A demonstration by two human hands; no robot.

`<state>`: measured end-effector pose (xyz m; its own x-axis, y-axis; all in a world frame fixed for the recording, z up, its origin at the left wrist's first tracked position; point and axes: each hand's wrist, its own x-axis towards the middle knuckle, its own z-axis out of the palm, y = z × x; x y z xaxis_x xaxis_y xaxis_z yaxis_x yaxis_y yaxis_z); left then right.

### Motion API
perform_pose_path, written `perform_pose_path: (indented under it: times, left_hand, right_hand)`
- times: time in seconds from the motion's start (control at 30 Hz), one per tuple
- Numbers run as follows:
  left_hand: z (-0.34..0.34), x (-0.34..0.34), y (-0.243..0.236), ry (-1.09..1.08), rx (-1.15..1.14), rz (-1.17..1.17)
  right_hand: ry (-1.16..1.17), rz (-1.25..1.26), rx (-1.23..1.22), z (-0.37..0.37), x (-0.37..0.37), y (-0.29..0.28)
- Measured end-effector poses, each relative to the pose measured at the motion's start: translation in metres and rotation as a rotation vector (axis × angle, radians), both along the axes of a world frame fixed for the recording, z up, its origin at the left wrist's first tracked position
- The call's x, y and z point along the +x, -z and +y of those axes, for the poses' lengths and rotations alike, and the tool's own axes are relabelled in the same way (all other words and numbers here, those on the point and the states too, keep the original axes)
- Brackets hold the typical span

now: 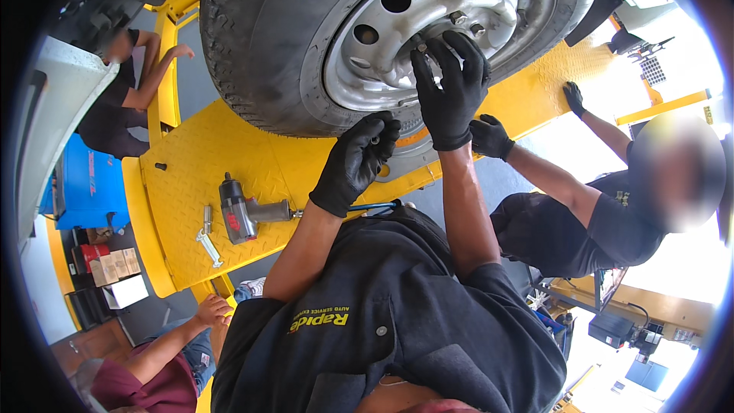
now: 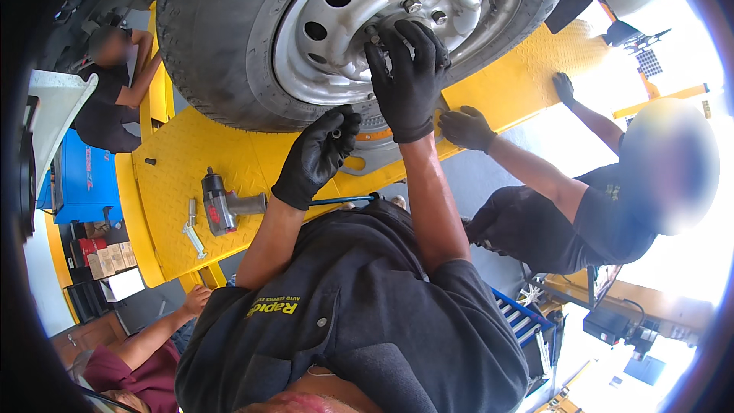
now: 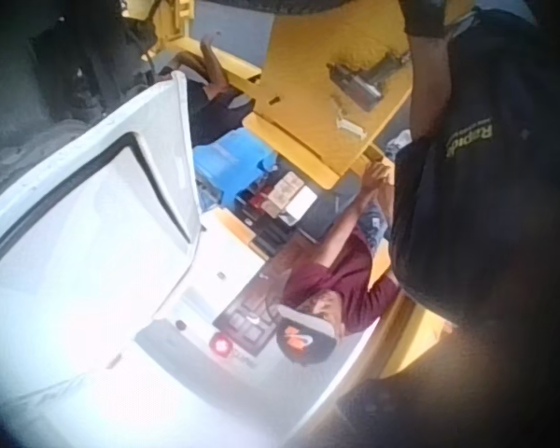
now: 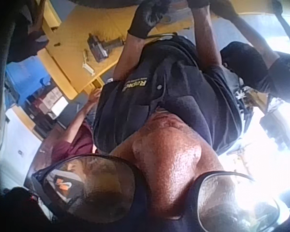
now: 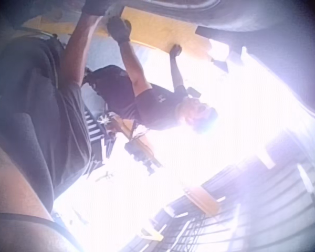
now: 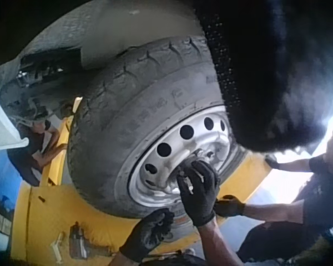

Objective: The person uses an impact wrench to tighten bolts on a car's brake assembly, then retrieves a tire and lug nuts. They mount the tire onto the hub, hand-tighten the lug nuts, and finish by tightening them with the impact wrench. Another person assists by holding the tire in place.

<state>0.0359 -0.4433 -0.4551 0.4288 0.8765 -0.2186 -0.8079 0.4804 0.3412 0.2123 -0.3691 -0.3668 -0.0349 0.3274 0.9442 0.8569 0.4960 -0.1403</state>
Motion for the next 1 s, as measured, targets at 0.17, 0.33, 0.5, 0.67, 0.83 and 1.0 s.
perform_pose_path:
  times: [0.17,0.33,0.5,0.67,0.83,1.0]
  left_hand:
    - [0.005,0.01,-0.028,0.018,0.046,0.058]
    - [0.034,0.028,-0.041,0.136,0.216,-0.122]
    - [0.046,0.047,-0.053,0.034,0.106,0.002]
    - [0.047,0.054,-0.074,-0.018,0.118,0.068]
    - [0.048,0.054,-0.073,-0.027,0.072,0.053]
    - [0.048,0.056,-0.075,-0.063,0.081,0.016]
  right_hand:
    - [-0.012,-0.018,0.011,-0.001,-0.001,-0.004]
    - [0.01,0.043,0.002,-0.002,-0.007,-0.006]
    - [0.011,-0.035,0.022,0.0,0.0,-0.007]
    - [0.011,0.012,0.055,0.004,0.002,-0.003]
    - [-0.048,-0.011,0.016,-0.001,0.003,-0.011]
    - [-0.098,-0.053,-0.046,-0.003,0.01,-0.017]
